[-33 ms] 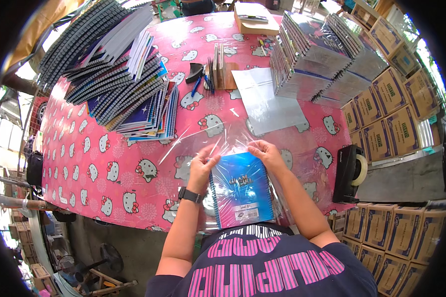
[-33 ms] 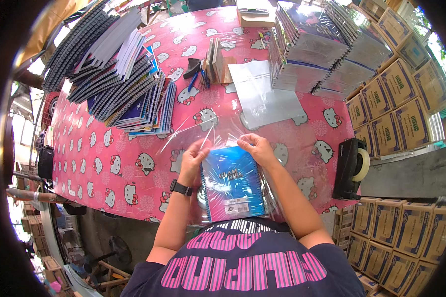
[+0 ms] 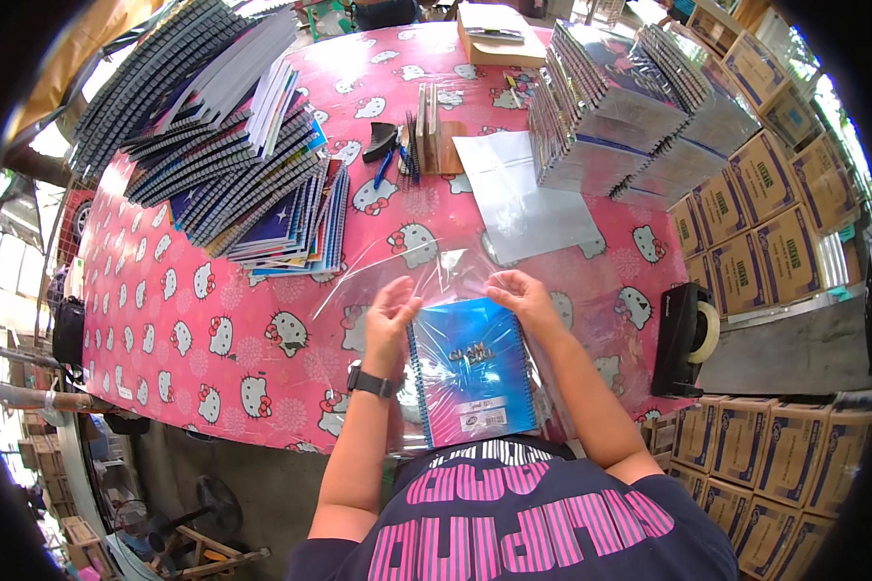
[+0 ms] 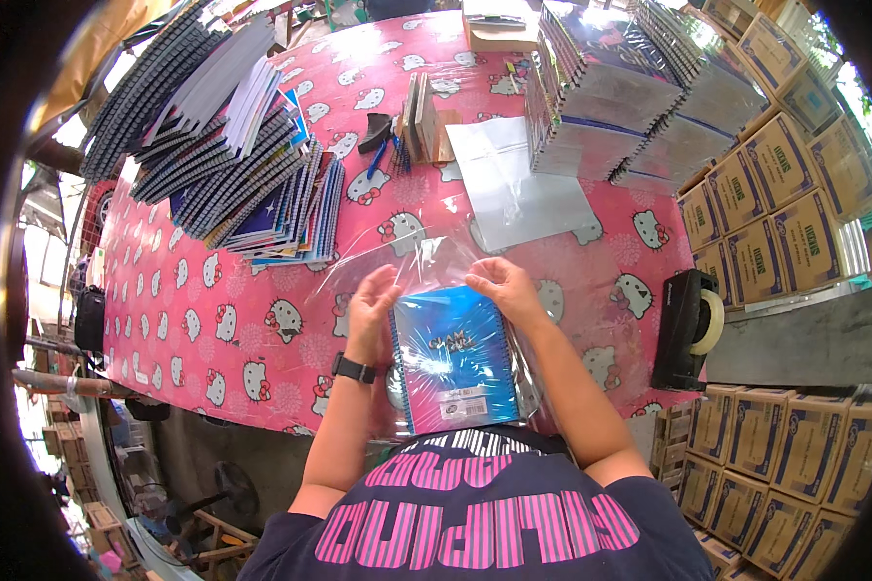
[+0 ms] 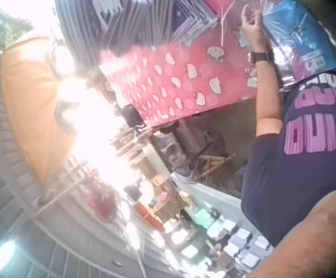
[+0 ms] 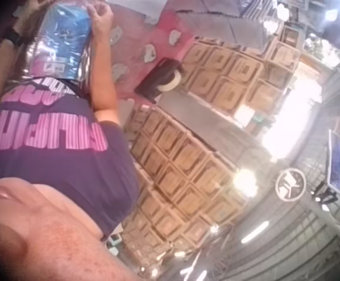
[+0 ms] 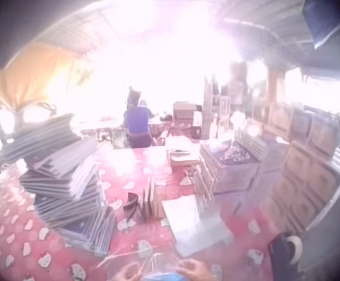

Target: The person packs stacks of spiral notebooks into plastic bags and seals them with adhesive tape. They slide a stack into a clear sleeve, fold over the top, and apply tape from a desk dispenser before setting the package aside.

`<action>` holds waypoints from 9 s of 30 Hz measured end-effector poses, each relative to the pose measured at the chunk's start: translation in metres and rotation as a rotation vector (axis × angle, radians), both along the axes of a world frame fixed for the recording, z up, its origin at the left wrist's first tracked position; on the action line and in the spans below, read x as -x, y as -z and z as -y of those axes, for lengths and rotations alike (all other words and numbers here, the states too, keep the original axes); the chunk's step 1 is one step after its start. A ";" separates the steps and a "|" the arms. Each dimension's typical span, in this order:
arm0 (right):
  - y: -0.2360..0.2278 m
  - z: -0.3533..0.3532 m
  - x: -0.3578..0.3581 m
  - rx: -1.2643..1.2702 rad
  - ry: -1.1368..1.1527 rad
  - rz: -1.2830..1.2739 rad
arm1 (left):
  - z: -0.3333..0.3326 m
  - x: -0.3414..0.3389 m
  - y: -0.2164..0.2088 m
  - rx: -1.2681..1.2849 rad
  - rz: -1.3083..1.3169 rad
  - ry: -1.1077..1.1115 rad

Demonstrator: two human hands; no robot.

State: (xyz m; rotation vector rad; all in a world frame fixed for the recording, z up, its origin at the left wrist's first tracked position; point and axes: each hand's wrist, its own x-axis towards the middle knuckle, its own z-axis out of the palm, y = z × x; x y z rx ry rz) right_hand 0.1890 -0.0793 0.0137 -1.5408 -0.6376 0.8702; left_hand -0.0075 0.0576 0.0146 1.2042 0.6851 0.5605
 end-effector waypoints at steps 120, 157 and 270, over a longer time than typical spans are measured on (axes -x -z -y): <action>-0.079 0.159 -0.006 0.185 0.404 1.006 | 0.053 0.014 -0.019 -1.424 -0.549 0.266; -0.058 0.137 0.049 0.011 0.166 -0.424 | 0.070 -0.007 -0.022 -1.768 -0.780 0.425; -0.348 -0.222 0.107 -0.623 0.002 1.599 | -0.239 0.121 -0.317 -0.232 0.281 -0.599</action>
